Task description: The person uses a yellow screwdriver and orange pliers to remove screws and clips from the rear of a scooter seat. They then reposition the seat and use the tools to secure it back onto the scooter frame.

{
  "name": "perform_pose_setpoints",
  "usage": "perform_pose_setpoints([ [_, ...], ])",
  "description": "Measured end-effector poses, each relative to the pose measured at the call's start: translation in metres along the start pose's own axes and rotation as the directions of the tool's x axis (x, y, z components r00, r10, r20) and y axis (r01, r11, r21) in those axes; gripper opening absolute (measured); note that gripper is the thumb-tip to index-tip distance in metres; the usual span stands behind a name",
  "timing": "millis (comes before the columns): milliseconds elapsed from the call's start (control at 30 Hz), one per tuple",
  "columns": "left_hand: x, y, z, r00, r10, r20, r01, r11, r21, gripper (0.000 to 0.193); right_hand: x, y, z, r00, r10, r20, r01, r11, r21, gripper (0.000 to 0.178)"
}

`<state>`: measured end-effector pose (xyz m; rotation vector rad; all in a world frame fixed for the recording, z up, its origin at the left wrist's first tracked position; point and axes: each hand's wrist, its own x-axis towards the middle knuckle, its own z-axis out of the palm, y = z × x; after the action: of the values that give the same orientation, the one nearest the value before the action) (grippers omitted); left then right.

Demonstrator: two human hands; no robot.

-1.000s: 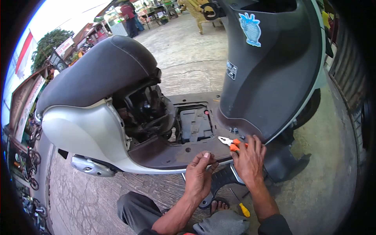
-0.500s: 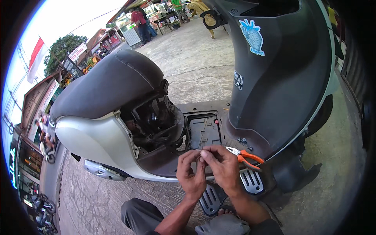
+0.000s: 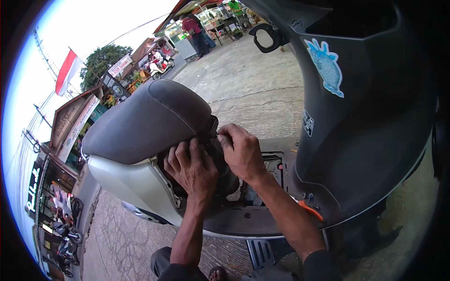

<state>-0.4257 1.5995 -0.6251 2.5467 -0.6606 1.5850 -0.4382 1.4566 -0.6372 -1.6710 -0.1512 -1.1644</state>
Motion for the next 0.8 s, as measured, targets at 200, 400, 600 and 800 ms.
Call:
perform_pose_setpoints([
  [200,-0.002,-0.001,0.006,0.998,-0.059,-0.027,0.058,0.998,-0.039,0.046,0.005,0.003,0.011,0.998,-0.054,0.038,0.053,0.998,0.029,0.013],
  [400,-0.002,0.002,0.01,0.995,-0.07,-0.07,0.066,0.997,-0.047,0.046,0.005,0.004,0.012,0.989,-0.086,0.121,0.093,0.994,-0.052,0.011],
  [600,-0.001,0.0,0.009,0.992,-0.089,-0.087,0.08,0.992,-0.101,0.046,0.013,0.005,0.008,0.969,-0.131,0.211,0.168,0.972,-0.167,0.01],
  [800,0.002,0.0,0.008,0.99,-0.103,-0.1,0.089,0.987,-0.137,0.044,0.019,0.001,0.003,0.955,-0.162,0.248,0.22,0.948,-0.23,0.01],
])
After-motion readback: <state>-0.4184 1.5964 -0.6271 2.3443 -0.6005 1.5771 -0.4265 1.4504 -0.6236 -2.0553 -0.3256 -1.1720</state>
